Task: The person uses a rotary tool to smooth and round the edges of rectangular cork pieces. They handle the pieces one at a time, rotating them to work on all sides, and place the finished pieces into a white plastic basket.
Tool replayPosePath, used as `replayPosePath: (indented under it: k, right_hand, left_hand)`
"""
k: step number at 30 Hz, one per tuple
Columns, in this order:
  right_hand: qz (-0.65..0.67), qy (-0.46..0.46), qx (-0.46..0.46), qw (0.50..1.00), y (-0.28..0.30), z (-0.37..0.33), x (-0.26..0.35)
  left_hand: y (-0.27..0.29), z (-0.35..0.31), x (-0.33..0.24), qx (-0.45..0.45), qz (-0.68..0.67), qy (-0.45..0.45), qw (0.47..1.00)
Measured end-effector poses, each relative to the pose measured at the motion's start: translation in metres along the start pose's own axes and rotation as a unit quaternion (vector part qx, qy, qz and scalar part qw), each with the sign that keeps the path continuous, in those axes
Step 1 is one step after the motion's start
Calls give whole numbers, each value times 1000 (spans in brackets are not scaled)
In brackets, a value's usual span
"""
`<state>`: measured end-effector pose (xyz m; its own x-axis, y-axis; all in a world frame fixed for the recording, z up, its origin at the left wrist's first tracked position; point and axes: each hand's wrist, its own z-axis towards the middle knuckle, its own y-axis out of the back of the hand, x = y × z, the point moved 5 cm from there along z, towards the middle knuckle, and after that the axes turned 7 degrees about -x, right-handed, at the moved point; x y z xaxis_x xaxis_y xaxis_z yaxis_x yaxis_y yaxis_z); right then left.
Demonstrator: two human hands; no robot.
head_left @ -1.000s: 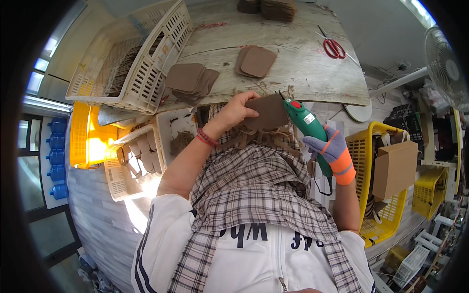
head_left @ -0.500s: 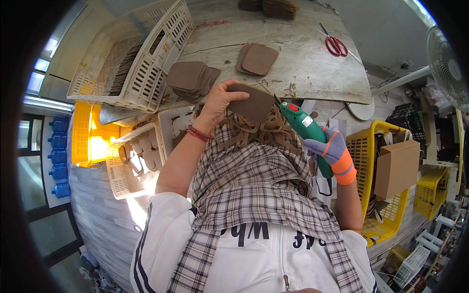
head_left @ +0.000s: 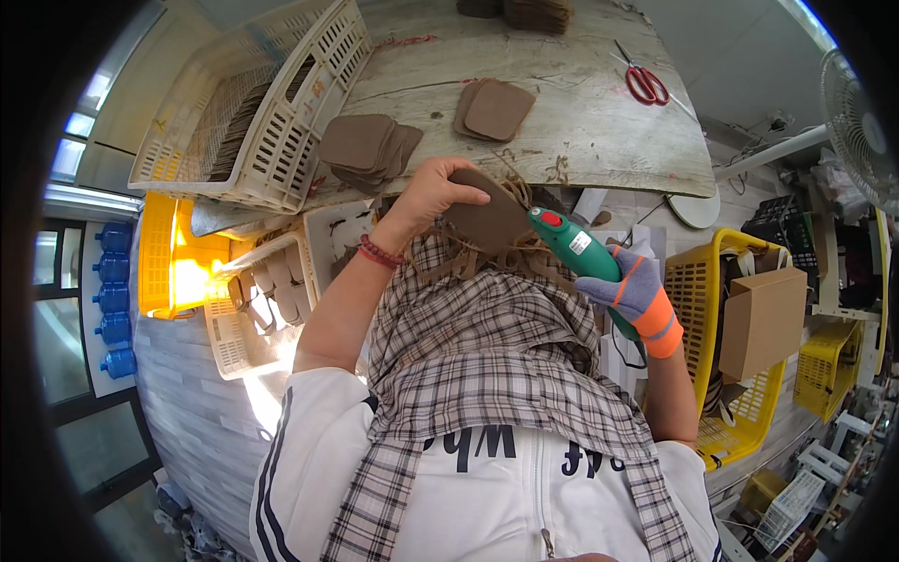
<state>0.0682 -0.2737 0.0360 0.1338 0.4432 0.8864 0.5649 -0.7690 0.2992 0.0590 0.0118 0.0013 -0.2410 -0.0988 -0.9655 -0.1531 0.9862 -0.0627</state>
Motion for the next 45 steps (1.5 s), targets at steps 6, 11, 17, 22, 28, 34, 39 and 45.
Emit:
replayPosePath:
  k: [6, 11, 17, 22, 28, 34, 39, 45]
  right_hand:
    - [-19, 32, -1, 999, -9, 4, -1]
    - [-19, 24, 7, 1000, -16, 9, 5]
    - [63, 27, 12, 998, -33, 18, 0]
    - [46, -18, -34, 998, -19, 16, -36]
    - [69, -13, -48, 996, -17, 13, -37]
    - [105, -12, -95, 990, -12, 15, -53]
    - [97, -3, -112, 989, -9, 11, -50]
    - [115, -36, -106, 987, -10, 13, -60]
  left_hand:
    - [-16, -4, -6, 63, 83, 10, 995]
    - [-24, -5, -4, 137, 151, 22, 979]
    - [-9, -14, -11, 119, 116, -23, 986]
    - [122, -20, -60, -122, -21, -47, 991]
    - [181, 21, -81, -376, 482, -244, 753]
    - [29, 62, -60, -339, 573, -345, 662]
    - [2, 99, -9, -383, 551, -241, 701]
    - [6, 106, 5, -413, 408, -159, 799]
